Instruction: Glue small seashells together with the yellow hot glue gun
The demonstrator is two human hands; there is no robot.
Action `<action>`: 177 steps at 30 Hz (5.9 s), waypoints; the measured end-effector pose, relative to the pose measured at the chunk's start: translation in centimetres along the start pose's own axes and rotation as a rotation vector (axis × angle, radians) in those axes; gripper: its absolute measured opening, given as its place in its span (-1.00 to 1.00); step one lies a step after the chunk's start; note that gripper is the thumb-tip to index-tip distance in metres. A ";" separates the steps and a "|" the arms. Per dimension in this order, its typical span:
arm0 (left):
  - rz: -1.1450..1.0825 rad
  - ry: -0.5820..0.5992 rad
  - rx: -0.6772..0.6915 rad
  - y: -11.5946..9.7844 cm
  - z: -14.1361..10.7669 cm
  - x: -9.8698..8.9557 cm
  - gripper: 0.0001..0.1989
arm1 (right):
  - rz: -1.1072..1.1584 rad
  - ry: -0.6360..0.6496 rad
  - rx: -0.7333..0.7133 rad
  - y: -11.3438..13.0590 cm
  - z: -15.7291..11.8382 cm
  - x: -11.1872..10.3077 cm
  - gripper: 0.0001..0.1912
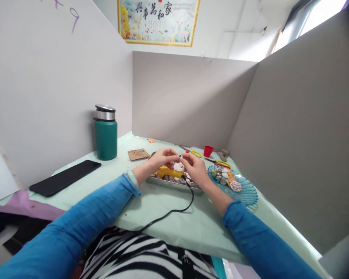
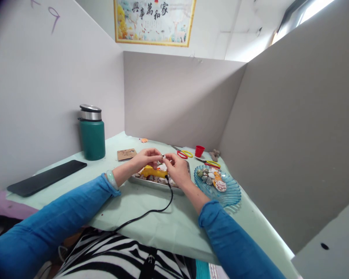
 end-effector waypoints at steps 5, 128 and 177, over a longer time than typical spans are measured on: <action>0.019 0.003 0.025 0.2 0.1 0.0 -0.63 | -0.015 0.002 -0.017 0.3 -0.1 0.0 -0.71; 0.900 -0.627 0.370 -7.8 -1.1 -8.9 -0.80 | -0.942 0.006 0.143 -3.3 2.0 -0.7 -0.78; 1.479 -0.700 0.204 -12.4 -6.3 -19.6 -0.57 | -0.771 -0.032 0.044 -1.8 1.5 -0.5 -0.79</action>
Point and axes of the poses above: each hand's wrist, its own z-axis towards the middle knuckle, its own x-axis out of the palm, y = z × x, the point moved 6 cm from there along z, towards the middle knuckle, and after that the axes turned 13 degrees about x, right-handed, at the moved point
